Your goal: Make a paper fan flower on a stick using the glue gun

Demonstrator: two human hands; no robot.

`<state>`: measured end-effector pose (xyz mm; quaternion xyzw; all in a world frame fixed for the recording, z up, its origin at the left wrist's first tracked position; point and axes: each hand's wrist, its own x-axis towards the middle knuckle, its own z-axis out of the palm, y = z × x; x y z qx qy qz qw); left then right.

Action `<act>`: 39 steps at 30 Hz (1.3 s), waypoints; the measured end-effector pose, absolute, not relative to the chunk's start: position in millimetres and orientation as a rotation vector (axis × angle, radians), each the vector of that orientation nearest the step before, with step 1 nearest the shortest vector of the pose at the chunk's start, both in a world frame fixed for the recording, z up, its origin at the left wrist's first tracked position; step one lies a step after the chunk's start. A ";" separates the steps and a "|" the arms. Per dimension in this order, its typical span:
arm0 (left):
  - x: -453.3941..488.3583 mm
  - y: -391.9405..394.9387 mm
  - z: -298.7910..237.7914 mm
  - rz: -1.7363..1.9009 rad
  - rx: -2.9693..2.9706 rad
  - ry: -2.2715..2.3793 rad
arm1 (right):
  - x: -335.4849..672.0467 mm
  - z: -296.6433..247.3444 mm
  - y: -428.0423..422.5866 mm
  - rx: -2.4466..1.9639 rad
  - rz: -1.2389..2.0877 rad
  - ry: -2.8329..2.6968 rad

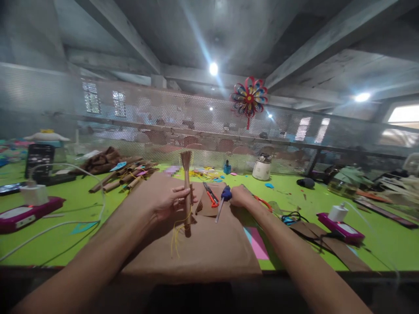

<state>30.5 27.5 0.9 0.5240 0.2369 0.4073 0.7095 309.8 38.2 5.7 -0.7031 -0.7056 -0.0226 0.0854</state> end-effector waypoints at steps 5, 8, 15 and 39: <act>31.0 21.7 -0.1 0.872 1.176 0.514 | 299.0 -15.4 48.6 -2.124 -0.114 -2.044; 32.6 21.2 -2.4 0.849 1.170 0.539 | 303.8 -17.2 48.4 -2.029 -0.088 -1.983; 32.0 30.4 -6.6 0.959 1.178 0.536 | 326.2 3.5 35.0 -1.724 0.157 -1.695; 34.0 24.3 -1.1 0.864 1.111 0.535 | 285.1 38.6 -27.5 -1.090 0.733 -1.890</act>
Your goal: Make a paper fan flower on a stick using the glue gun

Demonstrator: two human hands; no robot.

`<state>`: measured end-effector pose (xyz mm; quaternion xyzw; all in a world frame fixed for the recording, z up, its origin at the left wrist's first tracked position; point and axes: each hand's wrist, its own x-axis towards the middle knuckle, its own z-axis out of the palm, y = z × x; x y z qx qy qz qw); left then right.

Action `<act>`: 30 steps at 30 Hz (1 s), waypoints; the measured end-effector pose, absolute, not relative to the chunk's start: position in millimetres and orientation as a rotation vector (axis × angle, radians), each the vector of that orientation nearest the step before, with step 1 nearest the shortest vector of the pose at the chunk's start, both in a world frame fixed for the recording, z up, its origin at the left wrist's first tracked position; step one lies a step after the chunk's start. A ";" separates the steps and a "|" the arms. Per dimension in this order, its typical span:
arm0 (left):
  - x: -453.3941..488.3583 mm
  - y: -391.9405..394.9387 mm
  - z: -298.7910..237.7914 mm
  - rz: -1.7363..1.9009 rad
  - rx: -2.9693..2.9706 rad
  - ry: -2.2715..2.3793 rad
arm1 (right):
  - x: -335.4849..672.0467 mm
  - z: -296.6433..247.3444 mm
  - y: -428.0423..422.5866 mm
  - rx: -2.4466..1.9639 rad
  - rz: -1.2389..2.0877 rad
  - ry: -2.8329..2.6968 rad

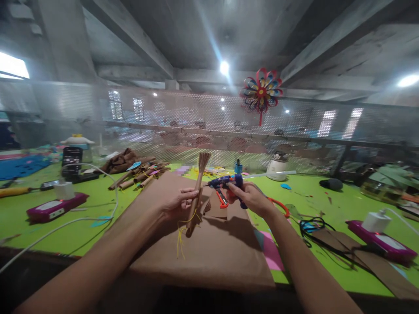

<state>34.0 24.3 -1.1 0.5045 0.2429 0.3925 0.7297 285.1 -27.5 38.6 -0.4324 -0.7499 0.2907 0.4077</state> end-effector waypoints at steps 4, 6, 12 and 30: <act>34.9 22.7 -0.2 0.861 1.096 0.559 | 287.0 35.0 -23.9 -1.058 0.755 -1.868; 35.0 25.0 -1.7 0.876 1.117 0.560 | 286.0 33.7 -22.9 -1.063 0.715 -1.906; 34.7 33.4 -7.4 0.936 1.123 0.576 | 280.5 30.4 -21.3 -1.090 0.593 -1.939; 34.8 27.0 -3.7 0.992 1.070 0.562 | 275.2 32.1 -25.7 -1.117 0.557 -1.956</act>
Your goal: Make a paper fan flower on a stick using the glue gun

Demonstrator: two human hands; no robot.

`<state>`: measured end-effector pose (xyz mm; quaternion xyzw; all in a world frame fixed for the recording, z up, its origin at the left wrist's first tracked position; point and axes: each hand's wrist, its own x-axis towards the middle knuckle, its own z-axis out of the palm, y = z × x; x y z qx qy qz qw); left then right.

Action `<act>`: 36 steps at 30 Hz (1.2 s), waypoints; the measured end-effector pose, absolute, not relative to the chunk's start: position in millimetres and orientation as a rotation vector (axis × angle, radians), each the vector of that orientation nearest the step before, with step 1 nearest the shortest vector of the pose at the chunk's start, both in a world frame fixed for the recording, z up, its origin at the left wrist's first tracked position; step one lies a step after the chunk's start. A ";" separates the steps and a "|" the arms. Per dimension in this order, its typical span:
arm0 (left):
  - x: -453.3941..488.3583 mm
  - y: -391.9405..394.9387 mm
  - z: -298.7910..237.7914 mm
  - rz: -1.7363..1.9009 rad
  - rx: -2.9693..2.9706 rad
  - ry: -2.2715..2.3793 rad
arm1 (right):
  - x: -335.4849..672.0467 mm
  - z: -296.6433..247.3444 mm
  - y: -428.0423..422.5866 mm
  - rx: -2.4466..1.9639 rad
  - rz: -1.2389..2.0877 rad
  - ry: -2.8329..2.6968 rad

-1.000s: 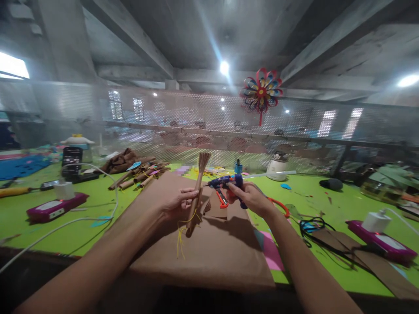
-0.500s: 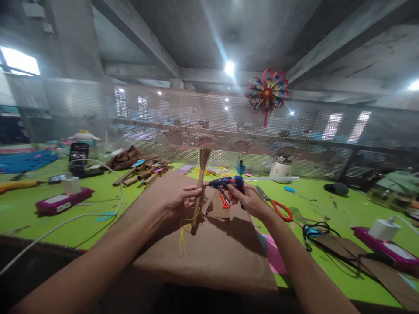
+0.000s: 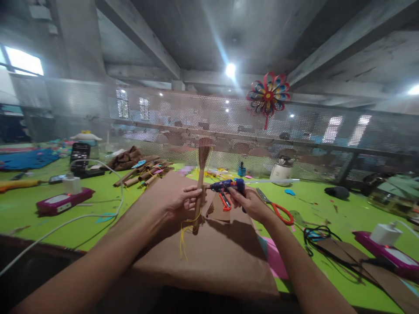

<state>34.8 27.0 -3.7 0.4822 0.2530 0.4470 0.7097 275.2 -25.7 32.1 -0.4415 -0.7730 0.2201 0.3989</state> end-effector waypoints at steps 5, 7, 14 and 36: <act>34.9 24.9 -1.0 0.987 1.069 0.561 | 276.8 33.3 -26.4 -1.120 0.534 -1.979; 34.9 25.1 -1.0 0.968 1.082 0.566 | 278.0 32.1 -24.7 -1.124 0.513 -1.974; 35.1 25.8 -1.5 0.951 1.113 0.592 | 280.1 28.6 -20.0 -1.115 0.462 -1.965; 36.7 28.1 -2.6 1.022 1.026 0.566 | 280.5 25.0 -19.5 -1.138 0.436 -2.000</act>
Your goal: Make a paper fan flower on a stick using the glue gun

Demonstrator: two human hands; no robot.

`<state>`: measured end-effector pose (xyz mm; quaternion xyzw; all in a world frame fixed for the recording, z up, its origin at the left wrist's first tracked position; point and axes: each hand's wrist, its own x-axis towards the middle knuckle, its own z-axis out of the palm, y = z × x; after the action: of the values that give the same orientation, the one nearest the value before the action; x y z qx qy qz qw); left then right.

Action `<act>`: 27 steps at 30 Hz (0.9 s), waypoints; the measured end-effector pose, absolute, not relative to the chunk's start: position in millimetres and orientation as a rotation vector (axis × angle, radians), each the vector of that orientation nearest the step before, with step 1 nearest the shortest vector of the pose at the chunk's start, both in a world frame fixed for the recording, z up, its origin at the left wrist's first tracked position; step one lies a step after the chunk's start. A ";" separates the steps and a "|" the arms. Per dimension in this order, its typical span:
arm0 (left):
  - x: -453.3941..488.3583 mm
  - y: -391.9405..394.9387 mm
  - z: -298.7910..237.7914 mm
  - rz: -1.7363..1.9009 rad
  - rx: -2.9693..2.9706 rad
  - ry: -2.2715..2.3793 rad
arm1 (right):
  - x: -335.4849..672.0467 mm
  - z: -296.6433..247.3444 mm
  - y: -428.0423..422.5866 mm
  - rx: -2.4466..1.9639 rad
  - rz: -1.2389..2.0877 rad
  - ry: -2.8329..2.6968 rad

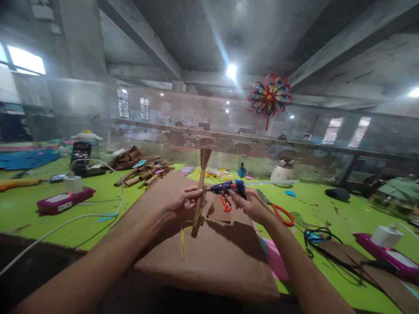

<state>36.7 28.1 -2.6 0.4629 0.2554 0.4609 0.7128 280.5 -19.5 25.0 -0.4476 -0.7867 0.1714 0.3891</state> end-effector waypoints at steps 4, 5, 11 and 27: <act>36.8 26.4 -2.1 0.998 1.041 0.572 | 277.0 27.0 -20.4 -1.105 0.386 -1.975; 36.8 26.4 -2.1 0.990 1.046 0.573 | 276.5 27.3 -20.5 -1.102 0.374 -1.971; 36.5 27.8 -2.7 1.007 1.038 0.575 | 277.7 27.0 -20.2 -1.111 0.355 -1.973; 36.4 25.0 -0.5 1.016 1.050 0.588 | 275.1 28.7 -24.4 -1.132 0.427 -1.999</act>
<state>36.4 25.0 -0.5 0.4724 0.2646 0.4570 0.7057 275.1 -24.4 28.7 -0.4458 -0.7871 0.1681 0.3917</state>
